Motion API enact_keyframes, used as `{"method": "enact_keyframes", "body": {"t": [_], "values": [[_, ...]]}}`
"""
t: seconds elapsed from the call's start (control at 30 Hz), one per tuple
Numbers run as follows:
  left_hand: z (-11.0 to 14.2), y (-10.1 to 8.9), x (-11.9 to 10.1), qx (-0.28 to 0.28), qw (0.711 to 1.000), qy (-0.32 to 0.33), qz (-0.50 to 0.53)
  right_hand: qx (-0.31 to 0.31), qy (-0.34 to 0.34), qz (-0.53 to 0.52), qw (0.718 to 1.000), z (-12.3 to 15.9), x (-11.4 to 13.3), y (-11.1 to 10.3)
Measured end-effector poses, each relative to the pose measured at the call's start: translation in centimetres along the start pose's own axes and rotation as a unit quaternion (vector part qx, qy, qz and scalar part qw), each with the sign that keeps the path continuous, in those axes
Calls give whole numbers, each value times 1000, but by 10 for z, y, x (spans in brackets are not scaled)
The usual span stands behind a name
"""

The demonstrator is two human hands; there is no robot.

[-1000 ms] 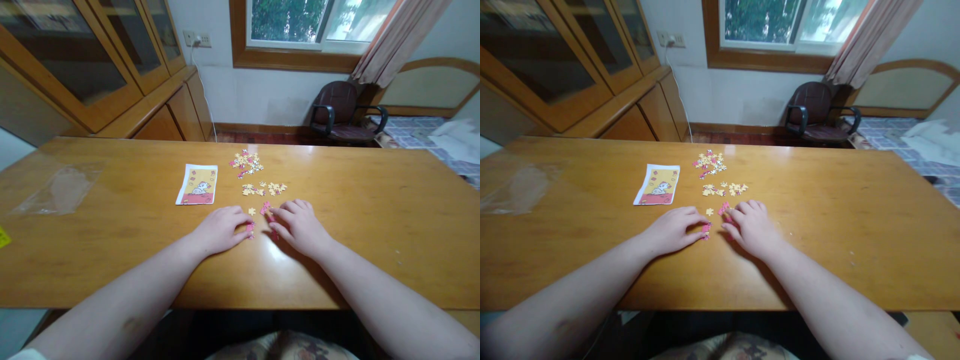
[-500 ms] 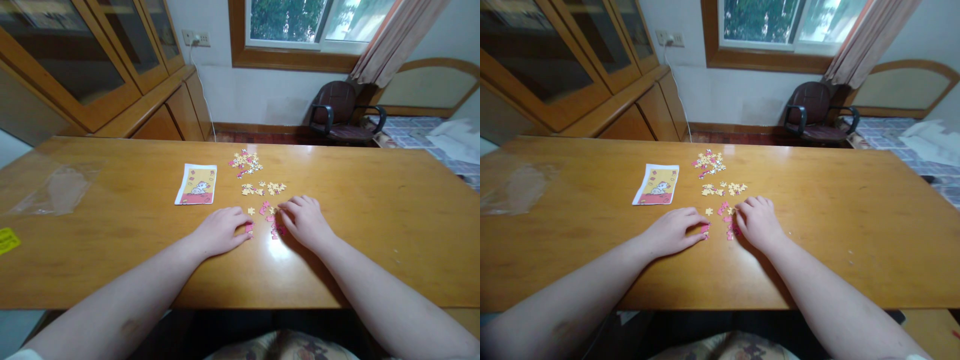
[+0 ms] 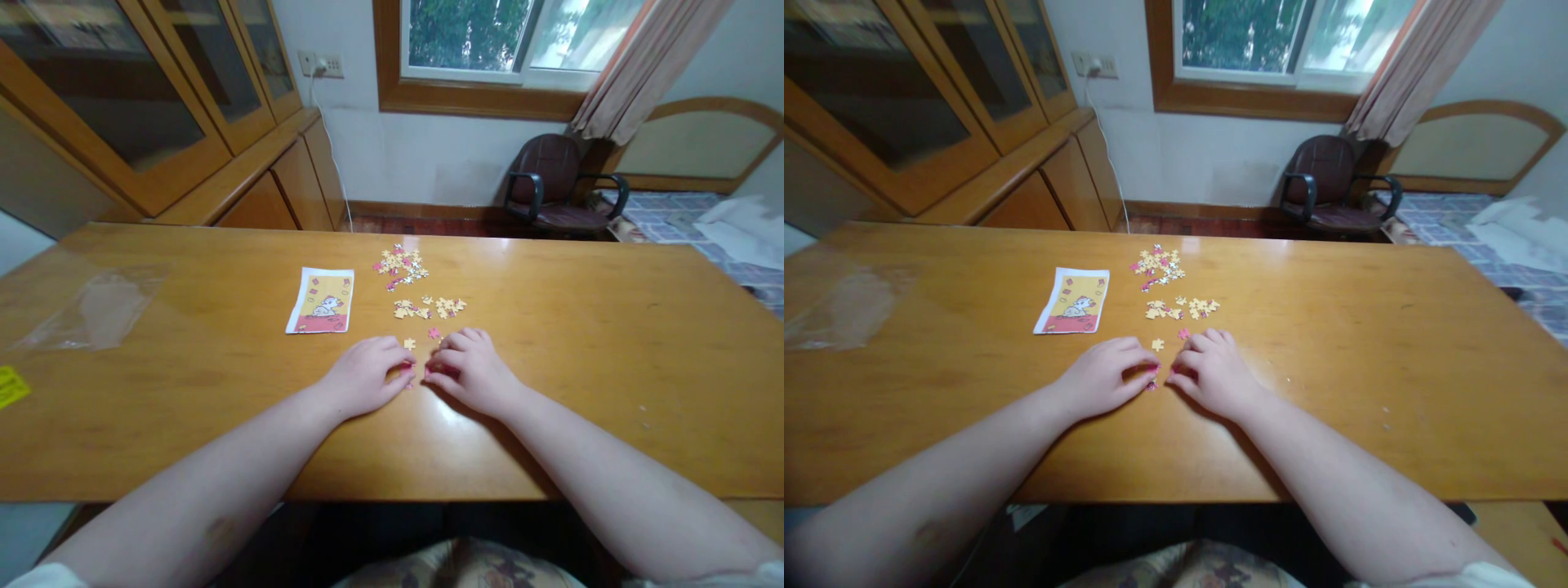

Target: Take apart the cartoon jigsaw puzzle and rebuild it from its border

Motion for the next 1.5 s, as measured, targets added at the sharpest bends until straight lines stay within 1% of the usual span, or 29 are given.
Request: {"method": "enact_keyframes", "body": {"t": [0.07, 0.1, 0.23, 0.33, 0.43, 0.5, 0.6, 0.67, 0.8, 0.93, 1.03, 1.17, 1.23, 1.33, 1.37, 1.43, 1.5], "values": [[0, 1, -6, -4, 1000, 18, -11, -16, 26, 10, 999, 0, -3, -1], [1, 1, -9, -7, 999, 26, -18, -15, 27, 9, 999, 0, -3, 0], [1, 2, -15, -11, 998, 41, -41, 16, -15, -22, 1000, 2, 4, 5], [4, 6, -19, 4, 998, 49, -41, 47, -30, -37, 998, 4, 4, 4], [9, 14, -28, 37, 996, 58, -51, 66, -29, -47, 996, 7, -5, -6], [13, 19, -34, 52, 995, 49, -74, 69, -23, -55, 996, 8, -15, -15], [17, 24, -41, 59, 993, 38, -99, 55, -5, -39, 998, 9, -31, -30], [18, 27, -45, 67, 991, 37, -107, 56, 1, -25, 998, 10, -36, -34], [19, 32, -49, 84, 989, 44, -111, 84, -9, -27, 996, 10, -24, -25], [20, 34, -52, 85, 990, 50, -103, 94, -18, -29, 995, 10, -14, -14], [19, 37, -52, 89, 988, 52, -111, 94, -14, -25, 995, 10, -20, -13], [19, 40, -55, 84, 983, 76, -146, 83, -1, -43, 996, 10, -36, -24], [23, 39, -63, 71, 977, 99, -173, 62, 20, -38, 997, 10, -45, -33], [35, 39, -90, 59, 970, 123, -202, 41, 62, 15, 997, 11, -58, -42], [40, 40, -101, 65, 971, 119, -198, 45, 67, 26, 996, 11, -60, -42], [46, 44, -119, 63, 976, 85, -188, 67, 56, 24, 996, 12, -58, -37], [47, 50, -134, 45, 978, 77, -186, 89, 38, 3, 995, 13, -54, -31]]}}
Point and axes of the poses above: each hand's wrist, its own z-axis away from the middle knuckle, its own y-axis out of the palm, x = y × z, the point moved 7 cm from there along -z, towards the middle knuckle, and after that the axes turned 6 degrees about -x, right-handed, at the moved point
